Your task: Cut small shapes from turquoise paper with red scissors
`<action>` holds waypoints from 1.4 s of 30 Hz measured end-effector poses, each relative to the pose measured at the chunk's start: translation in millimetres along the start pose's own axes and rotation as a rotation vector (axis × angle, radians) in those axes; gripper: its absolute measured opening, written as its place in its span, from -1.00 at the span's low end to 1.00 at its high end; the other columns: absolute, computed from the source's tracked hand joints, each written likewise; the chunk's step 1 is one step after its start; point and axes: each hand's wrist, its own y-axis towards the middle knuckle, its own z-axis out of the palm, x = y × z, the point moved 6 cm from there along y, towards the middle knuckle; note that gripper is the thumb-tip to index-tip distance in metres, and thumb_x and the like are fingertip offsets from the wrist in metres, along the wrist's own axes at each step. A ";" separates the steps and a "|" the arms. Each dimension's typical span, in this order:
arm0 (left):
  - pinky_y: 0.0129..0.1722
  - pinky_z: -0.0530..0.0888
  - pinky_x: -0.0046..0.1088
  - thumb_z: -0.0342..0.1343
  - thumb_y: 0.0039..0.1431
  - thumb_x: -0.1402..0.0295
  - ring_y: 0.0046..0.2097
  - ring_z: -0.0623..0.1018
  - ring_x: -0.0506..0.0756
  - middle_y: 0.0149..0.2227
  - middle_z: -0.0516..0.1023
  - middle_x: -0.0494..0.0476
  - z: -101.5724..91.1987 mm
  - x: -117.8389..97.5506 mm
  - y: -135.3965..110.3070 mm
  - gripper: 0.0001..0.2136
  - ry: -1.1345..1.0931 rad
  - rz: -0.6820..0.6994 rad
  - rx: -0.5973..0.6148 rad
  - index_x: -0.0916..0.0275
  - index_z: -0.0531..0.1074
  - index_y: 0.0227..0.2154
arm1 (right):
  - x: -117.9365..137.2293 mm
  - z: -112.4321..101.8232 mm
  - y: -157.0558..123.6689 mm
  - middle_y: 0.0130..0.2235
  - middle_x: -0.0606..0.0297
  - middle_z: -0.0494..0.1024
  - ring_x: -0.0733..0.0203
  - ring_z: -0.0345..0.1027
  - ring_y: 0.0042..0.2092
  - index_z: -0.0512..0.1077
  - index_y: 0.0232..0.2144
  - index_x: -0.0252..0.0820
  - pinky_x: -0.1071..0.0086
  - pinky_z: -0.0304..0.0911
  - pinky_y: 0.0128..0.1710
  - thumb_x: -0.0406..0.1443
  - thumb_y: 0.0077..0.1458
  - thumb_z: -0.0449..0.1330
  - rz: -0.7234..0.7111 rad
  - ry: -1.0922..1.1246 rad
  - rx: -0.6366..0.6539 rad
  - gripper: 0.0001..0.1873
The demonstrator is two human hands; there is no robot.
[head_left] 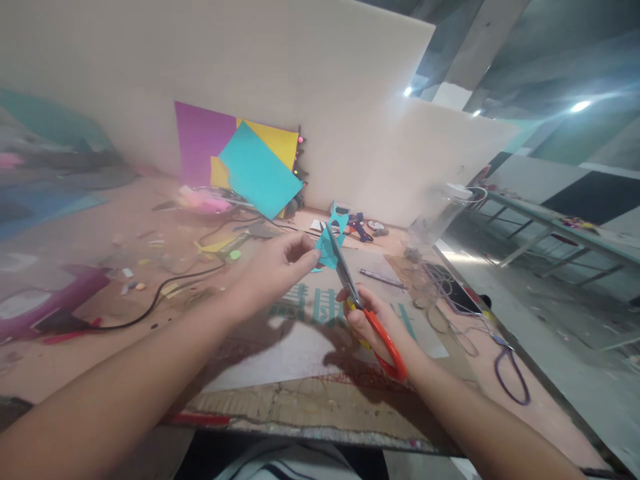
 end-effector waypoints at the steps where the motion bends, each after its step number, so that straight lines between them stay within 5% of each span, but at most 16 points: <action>1: -0.23 0.48 -0.42 0.14 0.31 0.21 -0.26 0.58 0.08 -0.35 0.54 0.04 -0.3 0.9 0.1 -0.81 0.002 0.002 -0.002 0.22 0.46 -0.36 | 0.1 0.0 -0.2 -0.49 0.53 0.16 0.38 -0.04 -0.52 0.31 -0.19 -0.14 0.44 -0.08 -0.55 0.26 0.09 0.26 0.000 -0.004 0.000 -0.37; 42: -0.24 0.43 -0.38 0.11 0.33 0.15 -0.26 0.55 0.09 -0.34 0.55 0.04 -6.4 1.4 3.2 -0.75 0.112 0.027 -0.006 0.21 0.47 -0.35 | -5.5 -2.9 -0.6 -0.49 0.51 0.16 0.37 -0.05 -0.52 0.38 -0.14 -0.17 0.45 -0.09 -0.56 0.26 0.08 0.27 0.009 -0.021 -0.029 -0.34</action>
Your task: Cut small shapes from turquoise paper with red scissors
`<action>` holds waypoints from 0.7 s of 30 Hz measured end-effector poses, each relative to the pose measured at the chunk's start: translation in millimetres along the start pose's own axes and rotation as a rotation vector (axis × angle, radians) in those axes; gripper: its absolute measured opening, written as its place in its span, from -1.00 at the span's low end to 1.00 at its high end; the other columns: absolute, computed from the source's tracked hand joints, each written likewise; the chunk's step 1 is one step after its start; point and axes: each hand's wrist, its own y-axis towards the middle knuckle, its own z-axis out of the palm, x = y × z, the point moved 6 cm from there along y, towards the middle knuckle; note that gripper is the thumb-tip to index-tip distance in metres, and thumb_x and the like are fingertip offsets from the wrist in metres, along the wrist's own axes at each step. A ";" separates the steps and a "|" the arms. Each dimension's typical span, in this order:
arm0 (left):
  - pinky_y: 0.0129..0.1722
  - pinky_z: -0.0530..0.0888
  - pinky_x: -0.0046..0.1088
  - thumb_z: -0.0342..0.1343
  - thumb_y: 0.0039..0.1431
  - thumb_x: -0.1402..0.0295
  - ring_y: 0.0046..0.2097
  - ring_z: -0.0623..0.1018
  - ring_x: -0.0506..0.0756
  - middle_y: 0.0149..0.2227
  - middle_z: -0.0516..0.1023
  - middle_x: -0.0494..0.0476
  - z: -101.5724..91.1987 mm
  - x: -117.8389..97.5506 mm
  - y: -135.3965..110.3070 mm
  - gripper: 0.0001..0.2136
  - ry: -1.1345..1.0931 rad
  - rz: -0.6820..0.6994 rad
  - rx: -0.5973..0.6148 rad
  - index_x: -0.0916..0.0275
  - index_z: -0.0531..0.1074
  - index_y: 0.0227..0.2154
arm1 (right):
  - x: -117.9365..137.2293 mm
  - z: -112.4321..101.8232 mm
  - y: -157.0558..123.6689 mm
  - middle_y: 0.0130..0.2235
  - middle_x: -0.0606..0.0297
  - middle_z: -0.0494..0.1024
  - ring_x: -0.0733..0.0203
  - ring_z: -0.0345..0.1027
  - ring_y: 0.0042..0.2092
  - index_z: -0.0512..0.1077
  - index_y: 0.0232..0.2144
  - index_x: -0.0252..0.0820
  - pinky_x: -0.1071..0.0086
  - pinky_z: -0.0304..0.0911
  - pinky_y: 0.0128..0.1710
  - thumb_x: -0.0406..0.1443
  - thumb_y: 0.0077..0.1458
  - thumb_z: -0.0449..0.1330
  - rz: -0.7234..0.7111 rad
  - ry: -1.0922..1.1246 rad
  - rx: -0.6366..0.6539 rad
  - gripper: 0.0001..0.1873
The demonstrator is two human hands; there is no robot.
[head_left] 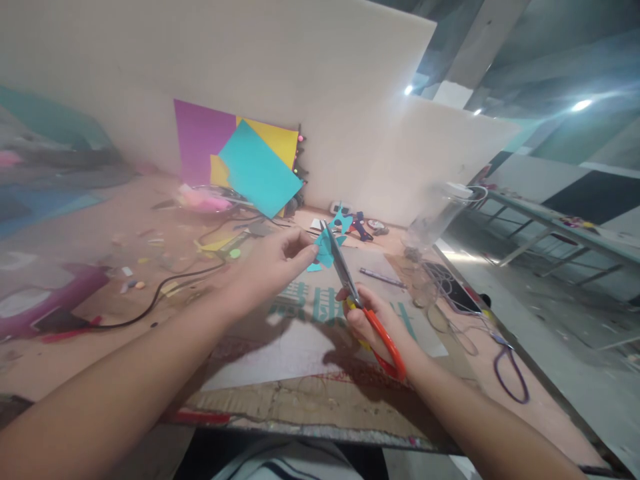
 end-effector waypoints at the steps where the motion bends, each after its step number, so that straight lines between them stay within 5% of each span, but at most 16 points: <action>1: -0.24 0.42 -0.38 0.11 0.33 0.14 -0.26 0.55 0.09 -0.34 0.55 0.04 -0.2 -0.1 0.1 -0.75 0.002 -0.002 -0.003 0.22 0.47 -0.36 | 0.2 0.1 -0.1 -0.49 0.52 0.16 0.38 -0.04 -0.52 0.38 -0.14 -0.17 0.45 -0.09 -0.55 0.26 0.08 0.27 -0.001 0.001 0.003 -0.34; 21: -0.32 0.36 -0.40 0.13 0.29 0.14 -0.34 0.47 0.05 -0.40 0.49 0.02 -10.9 -3.7 5.4 -0.74 -0.034 0.018 -0.053 0.22 0.43 -0.40 | -4.5 -0.1 3.0 -0.48 0.51 0.19 0.38 0.04 -0.54 0.37 -0.15 -0.17 0.45 -0.04 -0.57 0.27 0.05 0.29 0.009 -0.010 0.022 -0.32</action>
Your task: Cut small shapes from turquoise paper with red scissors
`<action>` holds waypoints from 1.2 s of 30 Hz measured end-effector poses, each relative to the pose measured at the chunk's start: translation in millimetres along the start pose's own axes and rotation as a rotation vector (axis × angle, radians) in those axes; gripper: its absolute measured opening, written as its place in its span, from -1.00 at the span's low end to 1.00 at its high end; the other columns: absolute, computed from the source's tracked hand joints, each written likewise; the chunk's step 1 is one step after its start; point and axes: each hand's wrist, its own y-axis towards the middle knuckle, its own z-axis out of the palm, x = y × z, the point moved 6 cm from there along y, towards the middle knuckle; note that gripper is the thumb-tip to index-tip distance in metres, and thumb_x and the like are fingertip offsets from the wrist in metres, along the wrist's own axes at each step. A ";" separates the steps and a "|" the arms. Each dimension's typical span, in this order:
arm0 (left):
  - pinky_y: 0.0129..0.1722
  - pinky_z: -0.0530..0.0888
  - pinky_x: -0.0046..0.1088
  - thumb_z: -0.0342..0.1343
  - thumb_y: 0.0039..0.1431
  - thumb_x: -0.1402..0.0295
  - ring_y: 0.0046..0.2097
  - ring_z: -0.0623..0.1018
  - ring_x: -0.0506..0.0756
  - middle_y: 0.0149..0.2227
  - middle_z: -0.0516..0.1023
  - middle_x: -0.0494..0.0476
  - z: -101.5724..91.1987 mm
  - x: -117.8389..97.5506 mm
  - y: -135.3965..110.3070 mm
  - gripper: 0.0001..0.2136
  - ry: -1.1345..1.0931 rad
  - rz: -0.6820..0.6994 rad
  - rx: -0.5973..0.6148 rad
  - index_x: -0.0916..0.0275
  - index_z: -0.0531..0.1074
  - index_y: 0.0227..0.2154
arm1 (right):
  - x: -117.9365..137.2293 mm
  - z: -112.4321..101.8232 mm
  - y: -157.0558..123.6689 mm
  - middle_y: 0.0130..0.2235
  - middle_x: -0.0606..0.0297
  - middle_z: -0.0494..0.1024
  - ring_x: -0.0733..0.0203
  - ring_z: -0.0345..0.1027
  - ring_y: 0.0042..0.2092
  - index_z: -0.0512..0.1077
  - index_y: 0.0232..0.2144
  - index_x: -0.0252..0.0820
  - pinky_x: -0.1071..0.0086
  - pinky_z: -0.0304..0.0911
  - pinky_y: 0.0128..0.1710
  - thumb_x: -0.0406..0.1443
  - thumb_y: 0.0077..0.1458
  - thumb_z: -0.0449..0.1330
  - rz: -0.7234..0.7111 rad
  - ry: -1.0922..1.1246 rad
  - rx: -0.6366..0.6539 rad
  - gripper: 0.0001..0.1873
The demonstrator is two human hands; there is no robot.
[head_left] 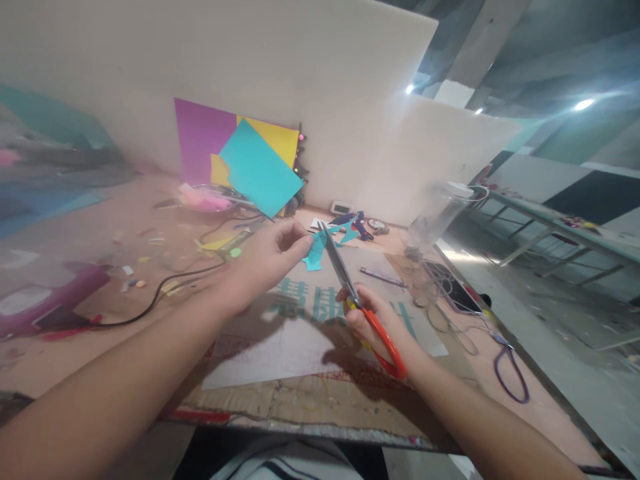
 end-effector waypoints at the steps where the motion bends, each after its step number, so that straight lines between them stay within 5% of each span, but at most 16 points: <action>1: -0.33 0.36 -0.41 0.13 0.29 0.15 -0.35 0.46 0.04 -0.40 0.48 0.01 -0.9 -0.4 0.4 -0.74 -0.002 0.007 -0.006 0.22 0.43 -0.40 | 0.1 0.2 0.1 -0.48 0.51 0.19 0.38 0.03 -0.54 0.37 -0.16 -0.17 0.45 -0.04 -0.57 0.27 0.05 0.29 -0.002 -0.001 0.000 -0.32; 11: -0.22 0.48 -0.38 0.20 0.26 0.06 -0.23 0.61 0.11 -0.29 0.64 0.10 17.4 6.0 -6.0 -0.70 -0.163 -0.125 0.084 0.23 0.51 -0.24 | 2.3 -0.5 -3.2 -0.53 0.54 0.15 0.37 -0.06 -0.55 0.37 -0.12 -0.17 0.44 -0.12 -0.59 0.26 0.06 0.28 0.009 0.031 -0.028 -0.32; 16: -0.21 0.53 -0.36 0.26 0.19 0.03 -0.25 0.65 0.13 -0.34 0.66 0.12 19.6 7.5 -7.8 -0.66 -0.268 -0.223 0.028 0.22 0.43 -0.38 | 1.5 -1.3 -3.1 -0.49 0.51 0.17 0.36 -0.04 -0.53 0.38 -0.12 -0.16 0.43 -0.09 -0.57 0.26 0.05 0.30 0.014 0.046 -0.046 -0.32; 28: -0.15 0.55 -0.40 0.17 0.25 0.28 -0.16 0.65 0.11 -0.19 0.68 0.14 29.7 -14.7 -10.3 -0.86 -0.253 -0.062 0.167 0.23 0.51 -0.23 | 10.5 1.5 -5.1 -0.28 0.33 0.29 0.26 0.09 -0.39 0.34 -0.01 -0.12 0.38 0.11 -0.42 0.29 0.21 0.09 -0.125 -0.069 -0.006 -0.34; 36: -0.11 0.55 -0.36 0.19 0.24 0.25 -0.13 0.65 0.14 -0.17 0.68 0.16 29.8 -13.7 -11.5 -0.83 -0.247 -0.072 0.174 0.23 0.51 -0.21 | 11.4 0.3 -4.6 -0.30 0.34 0.28 0.26 0.08 -0.39 0.33 -0.03 -0.12 0.38 0.11 -0.43 0.28 0.22 0.08 -0.139 -0.082 -0.003 -0.35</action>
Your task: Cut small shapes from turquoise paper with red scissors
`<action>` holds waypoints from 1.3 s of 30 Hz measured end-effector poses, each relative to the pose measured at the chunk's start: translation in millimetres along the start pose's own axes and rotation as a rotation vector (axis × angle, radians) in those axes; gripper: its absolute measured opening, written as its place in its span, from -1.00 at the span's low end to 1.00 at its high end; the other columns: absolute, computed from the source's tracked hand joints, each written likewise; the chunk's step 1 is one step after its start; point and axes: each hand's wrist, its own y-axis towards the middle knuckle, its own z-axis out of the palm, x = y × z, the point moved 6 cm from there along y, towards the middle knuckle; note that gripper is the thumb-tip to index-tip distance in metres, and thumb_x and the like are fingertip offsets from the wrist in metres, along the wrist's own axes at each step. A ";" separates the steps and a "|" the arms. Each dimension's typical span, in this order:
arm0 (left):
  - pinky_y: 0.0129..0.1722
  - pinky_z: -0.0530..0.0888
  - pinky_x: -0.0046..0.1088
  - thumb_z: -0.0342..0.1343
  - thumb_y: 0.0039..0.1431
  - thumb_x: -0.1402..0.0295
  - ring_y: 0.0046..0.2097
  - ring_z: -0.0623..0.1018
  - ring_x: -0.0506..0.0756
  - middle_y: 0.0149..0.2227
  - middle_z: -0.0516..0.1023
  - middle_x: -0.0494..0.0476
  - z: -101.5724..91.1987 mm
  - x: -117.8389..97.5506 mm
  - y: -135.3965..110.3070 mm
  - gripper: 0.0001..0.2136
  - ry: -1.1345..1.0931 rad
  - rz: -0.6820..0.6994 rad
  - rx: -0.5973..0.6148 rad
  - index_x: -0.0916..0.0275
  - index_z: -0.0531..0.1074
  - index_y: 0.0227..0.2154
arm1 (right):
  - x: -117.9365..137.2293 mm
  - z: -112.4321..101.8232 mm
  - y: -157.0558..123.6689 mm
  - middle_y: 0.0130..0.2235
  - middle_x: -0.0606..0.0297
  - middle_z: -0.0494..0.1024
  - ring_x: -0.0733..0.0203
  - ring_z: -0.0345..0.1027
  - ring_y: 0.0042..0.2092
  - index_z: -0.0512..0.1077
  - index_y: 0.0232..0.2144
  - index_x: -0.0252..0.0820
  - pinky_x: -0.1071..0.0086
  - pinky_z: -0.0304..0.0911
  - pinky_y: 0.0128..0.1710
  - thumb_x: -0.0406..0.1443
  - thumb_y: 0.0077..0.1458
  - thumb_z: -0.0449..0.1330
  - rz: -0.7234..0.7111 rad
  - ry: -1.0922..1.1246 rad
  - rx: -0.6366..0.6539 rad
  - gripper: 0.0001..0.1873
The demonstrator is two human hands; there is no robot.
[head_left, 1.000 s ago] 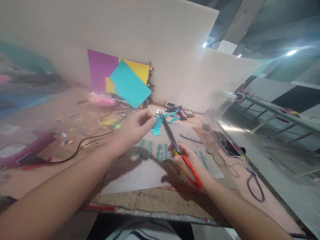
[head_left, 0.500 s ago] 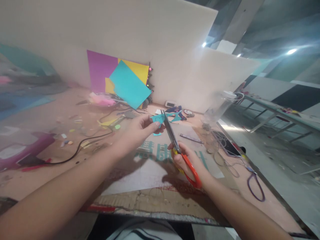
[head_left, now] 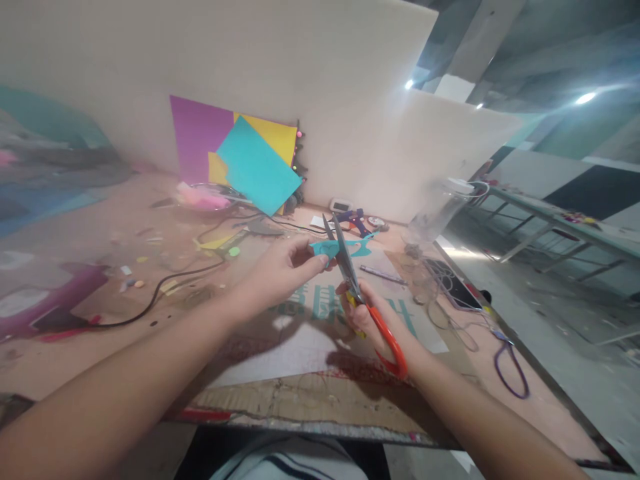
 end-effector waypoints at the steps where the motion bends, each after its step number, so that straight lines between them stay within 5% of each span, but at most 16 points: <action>1: -0.12 0.55 -0.37 0.19 0.24 0.26 -0.13 0.65 0.13 -0.17 0.68 0.16 0.0 0.3 0.0 -0.84 -0.002 -0.002 0.000 0.23 0.51 -0.21 | -0.8 0.1 0.3 -0.31 0.35 0.27 0.27 0.06 -0.40 0.33 -0.03 -0.12 0.39 0.09 -0.44 0.28 0.21 0.09 0.006 0.014 0.001 -0.35; 16: -0.17 0.53 -0.38 0.21 0.25 0.18 -0.18 0.63 0.11 -0.22 0.67 0.14 -3.1 5.9 1.9 -0.77 0.003 -0.027 -0.003 0.24 0.53 -0.19 | -2.6 0.2 1.5 -0.37 0.40 0.22 0.30 0.04 -0.43 0.35 -0.10 -0.13 0.41 0.06 -0.49 0.30 0.14 0.17 0.050 0.071 -0.022 -0.34; 25: -0.28 0.47 -0.40 0.22 0.24 0.12 -0.25 0.61 0.10 -0.34 0.62 0.09 -13.8 15.7 1.9 -0.73 0.094 -0.043 -0.084 0.22 0.45 -0.39 | -2.1 -0.7 2.3 -0.36 0.39 0.26 0.30 0.06 -0.44 0.35 -0.10 -0.12 0.42 0.06 -0.50 0.31 0.11 0.18 0.079 0.070 -0.006 -0.32; 39: -0.15 0.51 -0.37 0.20 0.28 0.13 -0.19 0.63 0.11 -0.29 0.64 0.10 -17.1 15.9 4.4 -0.74 0.031 -0.014 -0.080 0.22 0.44 -0.37 | -2.8 -2.5 5.2 -0.41 0.44 0.22 0.31 0.03 -0.45 0.35 -0.13 -0.14 0.40 -0.01 -0.49 0.31 0.11 0.19 0.090 0.037 0.003 -0.32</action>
